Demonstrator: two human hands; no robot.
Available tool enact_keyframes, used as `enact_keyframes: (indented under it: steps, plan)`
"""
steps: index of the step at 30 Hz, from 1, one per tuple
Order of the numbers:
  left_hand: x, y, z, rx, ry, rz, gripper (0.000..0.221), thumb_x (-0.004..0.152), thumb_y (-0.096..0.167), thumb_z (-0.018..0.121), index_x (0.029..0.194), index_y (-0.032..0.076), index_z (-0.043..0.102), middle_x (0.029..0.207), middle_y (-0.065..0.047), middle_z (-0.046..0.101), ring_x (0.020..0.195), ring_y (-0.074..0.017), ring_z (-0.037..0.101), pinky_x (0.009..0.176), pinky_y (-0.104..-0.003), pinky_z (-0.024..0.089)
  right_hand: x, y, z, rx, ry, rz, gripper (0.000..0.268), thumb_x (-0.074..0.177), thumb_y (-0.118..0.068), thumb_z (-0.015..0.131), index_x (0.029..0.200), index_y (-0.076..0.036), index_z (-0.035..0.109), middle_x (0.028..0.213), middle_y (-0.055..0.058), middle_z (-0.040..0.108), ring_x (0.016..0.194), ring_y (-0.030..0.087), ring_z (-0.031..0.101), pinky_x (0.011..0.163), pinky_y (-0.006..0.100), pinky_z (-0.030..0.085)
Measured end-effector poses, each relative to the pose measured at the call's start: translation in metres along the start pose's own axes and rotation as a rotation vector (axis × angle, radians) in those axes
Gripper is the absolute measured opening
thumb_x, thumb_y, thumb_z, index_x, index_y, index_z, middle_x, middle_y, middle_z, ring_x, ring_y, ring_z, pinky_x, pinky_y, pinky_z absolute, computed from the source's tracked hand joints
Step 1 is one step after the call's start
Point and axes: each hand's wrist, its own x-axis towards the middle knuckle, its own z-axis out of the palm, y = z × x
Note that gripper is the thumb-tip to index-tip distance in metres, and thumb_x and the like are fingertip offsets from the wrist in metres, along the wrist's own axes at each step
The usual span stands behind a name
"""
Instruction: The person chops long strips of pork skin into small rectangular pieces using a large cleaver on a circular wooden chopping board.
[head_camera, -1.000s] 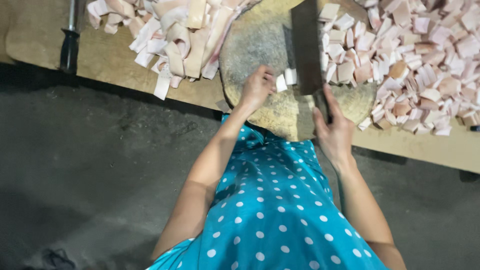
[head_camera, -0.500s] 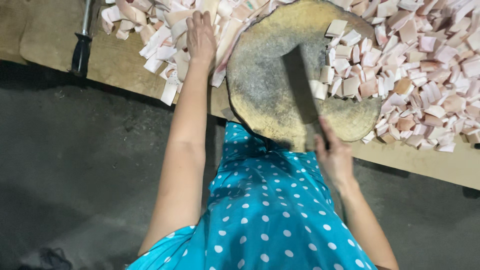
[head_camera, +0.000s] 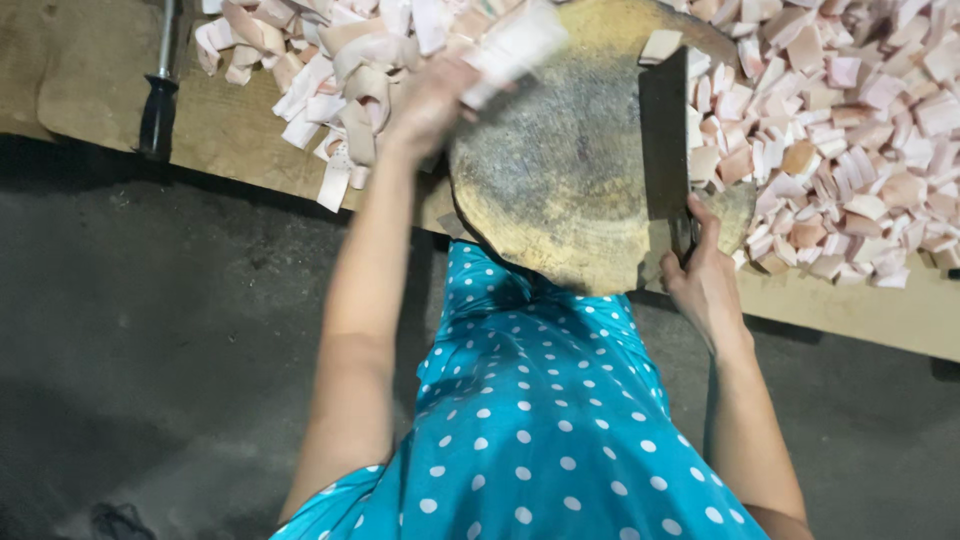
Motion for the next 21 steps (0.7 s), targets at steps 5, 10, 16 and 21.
enact_keyframes:
  steps: [5, 10, 16, 21]
  plan:
    - [-0.009, -0.067, 0.119, 0.181, -0.175, -0.129, 0.026, 0.100, 0.012, 0.065, 0.124, 0.002, 0.068, 0.088, -0.012, 0.074, 0.063, -0.0125, 0.070, 0.054, -0.027, 0.058, -0.005, 0.005, 0.008, 0.009, 0.064, 0.038, 0.068, 0.098, -0.014, 0.069, 0.158, -0.016, 0.039, 0.092, 0.028, 0.072, 0.077, 0.041, 0.072, 0.071, 0.047, 0.055]
    - [-0.033, -0.079, 0.139, 0.455, 0.153, -0.031, 0.033, 0.089, 0.013, 0.072, 0.117, 0.000, 0.063, 0.091, -0.014, 0.076, 0.070, -0.0193, 0.075, 0.055, -0.031, 0.061, -0.009, -0.016, 0.000, 0.029, 0.241, -0.207, 0.058, 0.099, -0.011, 0.072, 0.154, -0.013, 0.053, 0.122, 0.026, 0.072, 0.088, 0.035, 0.076, 0.076, 0.040, 0.059]
    - [-0.042, -0.073, 0.132, 0.558, 0.223, 0.111, 0.024, 0.090, 0.013, 0.072, 0.110, 0.000, 0.068, 0.093, -0.016, 0.077, 0.086, -0.0274, 0.077, 0.073, -0.038, 0.058, -0.012, -0.041, -0.012, 0.135, 0.517, -0.452, 0.051, 0.107, -0.005, 0.074, 0.153, -0.006, 0.052, 0.110, 0.019, 0.076, 0.085, 0.028, 0.075, 0.079, 0.040, 0.059]
    - [-0.039, -0.081, 0.134, 0.583, 0.261, 0.123, 0.020, 0.088, 0.012, 0.075, 0.103, 0.001, 0.070, 0.091, -0.018, 0.077, 0.087, -0.0287, 0.078, 0.074, -0.039, 0.060, 0.011, -0.036, 0.034, -0.031, 0.356, -0.444, 0.058, 0.105, -0.009, 0.070, 0.159, -0.014, 0.050, 0.108, 0.026, 0.071, 0.094, 0.037, 0.074, 0.084, 0.044, 0.058]
